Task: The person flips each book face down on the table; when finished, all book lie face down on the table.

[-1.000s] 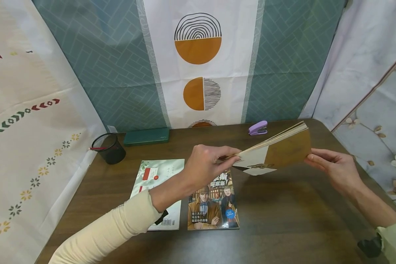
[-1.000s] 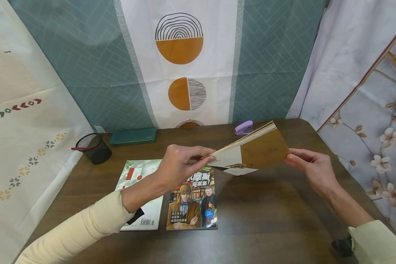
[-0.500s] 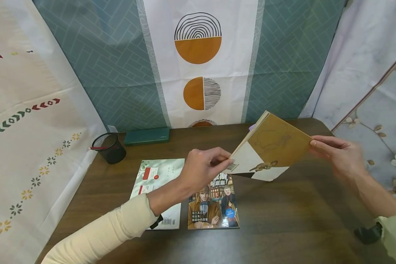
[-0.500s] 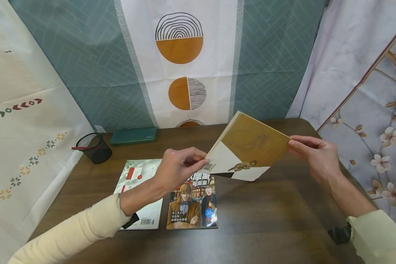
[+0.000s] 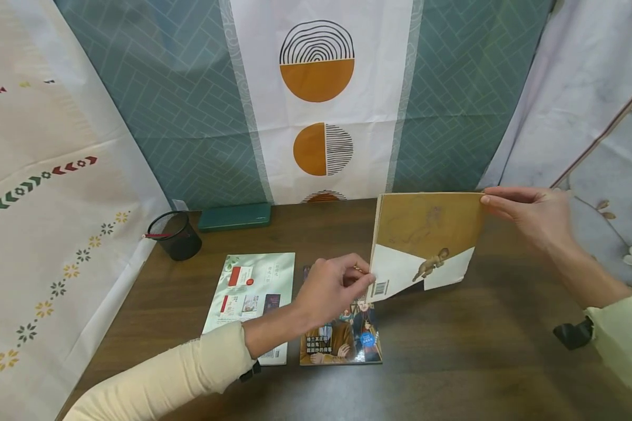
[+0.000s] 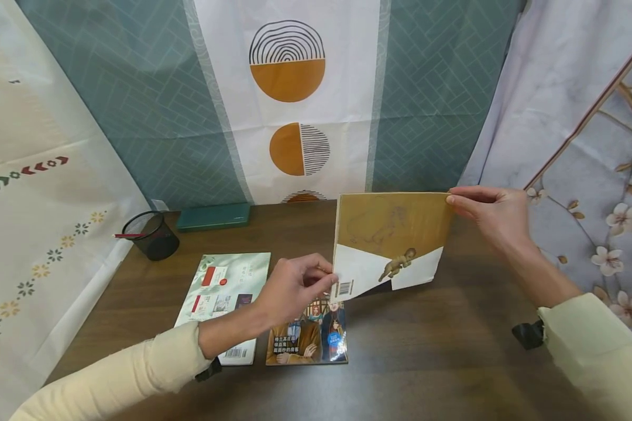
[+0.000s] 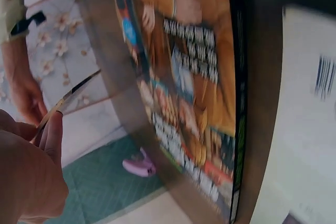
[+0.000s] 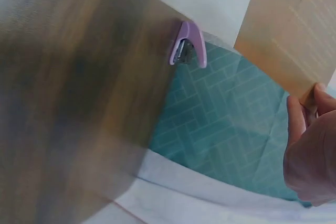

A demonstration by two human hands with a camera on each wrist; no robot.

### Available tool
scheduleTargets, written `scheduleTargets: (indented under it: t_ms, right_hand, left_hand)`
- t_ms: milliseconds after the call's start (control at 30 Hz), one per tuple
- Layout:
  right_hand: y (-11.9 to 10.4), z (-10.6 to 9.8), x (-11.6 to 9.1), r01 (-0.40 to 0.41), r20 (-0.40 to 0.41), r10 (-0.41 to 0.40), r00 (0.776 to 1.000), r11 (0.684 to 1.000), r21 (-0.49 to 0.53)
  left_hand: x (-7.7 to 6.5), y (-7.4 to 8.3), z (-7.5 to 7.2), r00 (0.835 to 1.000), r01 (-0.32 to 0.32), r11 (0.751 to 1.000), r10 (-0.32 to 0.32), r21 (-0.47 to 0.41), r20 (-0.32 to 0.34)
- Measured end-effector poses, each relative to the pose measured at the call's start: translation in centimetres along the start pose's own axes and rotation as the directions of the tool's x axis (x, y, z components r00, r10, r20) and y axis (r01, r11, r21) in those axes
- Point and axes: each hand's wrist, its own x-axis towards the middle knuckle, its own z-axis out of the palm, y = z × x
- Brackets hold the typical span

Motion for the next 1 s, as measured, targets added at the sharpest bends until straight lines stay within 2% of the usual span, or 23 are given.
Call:
scheduleTargets:
  t_ms: [67, 167, 267, 367, 500, 633, 800, 900, 1000]
  right_hand:
    - [-0.5, 0.5, 0.3, 0.0, -0.002, 0.0, 1.0, 0.995, -0.101]
    - [-0.9, 1.4, 0.9, 0.013, 0.009, -0.011, 1.0, 0.985, -0.17]
    - [-1.1, 2.1, 1.3, 0.053, 0.039, -0.045, 0.998, 0.972, -0.229]
    - [-1.0, 3.0, 1.8, 0.105, 0.071, -0.089, 0.993, 0.956, -0.274]
    - [-1.1, 4.4, 2.4, 0.161, 0.115, -0.128, 0.985, 0.922, -0.351]
    - [-1.0, 5.7, 2.8, 0.187, 0.158, -0.131, 0.979, 0.888, -0.421]
    - [-0.6, 7.1, 3.4, 0.221, 0.217, -0.136, 0.967, 0.869, -0.442]
    - [-0.3, 7.8, 3.8, 0.236, 0.252, -0.13, 0.959, 0.86, -0.452]
    - [0.1, 8.5, 4.2, 0.241, 0.282, -0.116, 0.952, 0.853, -0.463]
  left_hand:
    - [-0.3, 0.0, 0.5, 0.999, 0.033, 0.998, -0.032, -0.044, 0.03]
    - [-0.8, 0.1, 1.3, 0.992, 0.1, 0.987, -0.091, -0.125, 0.082]
    - [-1.2, 0.2, 2.3, 0.974, 0.21, 0.949, -0.181, -0.236, 0.137]
    - [-1.6, 0.2, 3.3, 0.945, 0.32, 0.884, -0.272, -0.342, 0.182]
    - [-2.0, 0.4, 4.6, 0.905, 0.424, 0.789, -0.359, -0.444, 0.226]
    - [-2.4, 0.9, 6.0, 0.863, 0.502, 0.687, -0.437, -0.525, 0.253]
    - [-2.8, 1.4, 7.8, 0.815, 0.56, 0.571, -0.512, -0.6, 0.273]
    - [-2.9, 1.6, 8.5, 0.791, 0.584, 0.523, -0.537, -0.62, 0.293]
    - [-2.9, 1.9, 8.9, 0.773, 0.605, 0.495, -0.553, -0.624, 0.31]
